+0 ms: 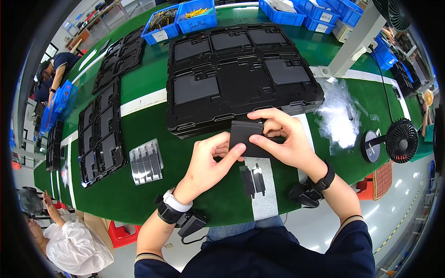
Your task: The person is assembling small electronic components, specifically applying stickers or labels to battery-like black rectangular parts at an industrial workstation.
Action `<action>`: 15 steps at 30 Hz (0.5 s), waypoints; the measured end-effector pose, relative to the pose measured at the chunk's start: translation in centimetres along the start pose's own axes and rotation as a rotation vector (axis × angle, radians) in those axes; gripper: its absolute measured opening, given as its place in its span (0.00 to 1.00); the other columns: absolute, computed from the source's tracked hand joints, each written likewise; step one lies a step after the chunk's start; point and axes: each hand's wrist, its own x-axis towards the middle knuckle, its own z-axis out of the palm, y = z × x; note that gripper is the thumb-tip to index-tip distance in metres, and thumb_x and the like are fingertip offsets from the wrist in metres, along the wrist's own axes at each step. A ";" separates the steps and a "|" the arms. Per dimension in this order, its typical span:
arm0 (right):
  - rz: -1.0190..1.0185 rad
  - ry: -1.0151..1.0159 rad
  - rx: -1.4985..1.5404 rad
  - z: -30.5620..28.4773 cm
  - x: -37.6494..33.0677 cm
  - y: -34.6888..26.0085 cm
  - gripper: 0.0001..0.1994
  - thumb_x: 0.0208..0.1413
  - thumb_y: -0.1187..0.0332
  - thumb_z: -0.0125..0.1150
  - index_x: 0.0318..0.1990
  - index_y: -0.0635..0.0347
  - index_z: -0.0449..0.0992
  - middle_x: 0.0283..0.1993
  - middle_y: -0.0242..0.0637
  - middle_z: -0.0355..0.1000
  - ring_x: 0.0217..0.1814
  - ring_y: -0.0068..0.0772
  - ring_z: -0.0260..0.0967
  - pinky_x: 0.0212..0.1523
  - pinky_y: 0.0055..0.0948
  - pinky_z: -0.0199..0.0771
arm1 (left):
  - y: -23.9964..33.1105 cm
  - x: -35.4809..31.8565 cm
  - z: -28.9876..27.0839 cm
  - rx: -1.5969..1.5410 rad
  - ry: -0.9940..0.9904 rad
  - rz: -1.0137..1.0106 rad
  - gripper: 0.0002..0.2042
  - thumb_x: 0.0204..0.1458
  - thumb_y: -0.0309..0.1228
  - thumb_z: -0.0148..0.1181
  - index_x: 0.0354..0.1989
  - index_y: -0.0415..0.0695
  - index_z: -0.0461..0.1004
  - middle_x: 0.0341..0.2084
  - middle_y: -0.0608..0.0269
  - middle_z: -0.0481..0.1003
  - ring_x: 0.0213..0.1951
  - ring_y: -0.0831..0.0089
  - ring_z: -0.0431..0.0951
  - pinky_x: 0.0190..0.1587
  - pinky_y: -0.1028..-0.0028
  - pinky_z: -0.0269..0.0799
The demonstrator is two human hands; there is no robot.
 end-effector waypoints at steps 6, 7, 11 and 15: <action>-0.028 0.008 0.093 0.3 -0.1 -0.1 0.16 0.50 0.76 0.60 0.48 0.62 0.72 0.30 0.31 0.71 0.30 0.15 0.69 0.35 0.19 0.72 | 0.4 -0.2 0.3 -0.138 -0.033 -0.043 0.08 0.54 0.27 0.54 0.31 0.32 0.72 0.24 0.61 0.76 0.26 0.81 0.75 0.31 0.80 0.74; -0.026 -0.006 0.131 0.3 -0.2 0.1 0.16 0.50 0.76 0.60 0.48 0.62 0.72 0.32 0.32 0.72 0.31 0.16 0.70 0.35 0.19 0.72 | 0.3 -0.4 0.3 -0.138 -0.031 -0.044 0.08 0.54 0.27 0.54 0.31 0.32 0.72 0.24 0.61 0.76 0.26 0.81 0.75 0.31 0.80 0.74; -0.002 -0.036 0.177 0.1 -0.4 0.4 0.16 0.50 0.77 0.60 0.48 0.62 0.72 0.35 0.32 0.73 0.31 0.17 0.70 0.35 0.18 0.72 | 0.1 -0.7 0.4 -0.108 -0.038 -0.066 0.08 0.54 0.26 0.54 0.29 0.33 0.72 0.22 0.62 0.75 0.26 0.83 0.74 0.29 0.79 0.74; -0.001 -0.071 0.190 -0.1 -0.2 0.3 0.16 0.49 0.77 0.60 0.48 0.62 0.72 0.39 0.34 0.72 0.34 0.16 0.70 0.36 0.18 0.72 | 0.8 -0.7 0.4 -0.135 -0.053 -0.063 0.08 0.54 0.27 0.54 0.30 0.33 0.72 0.23 0.62 0.76 0.27 0.83 0.74 0.30 0.79 0.75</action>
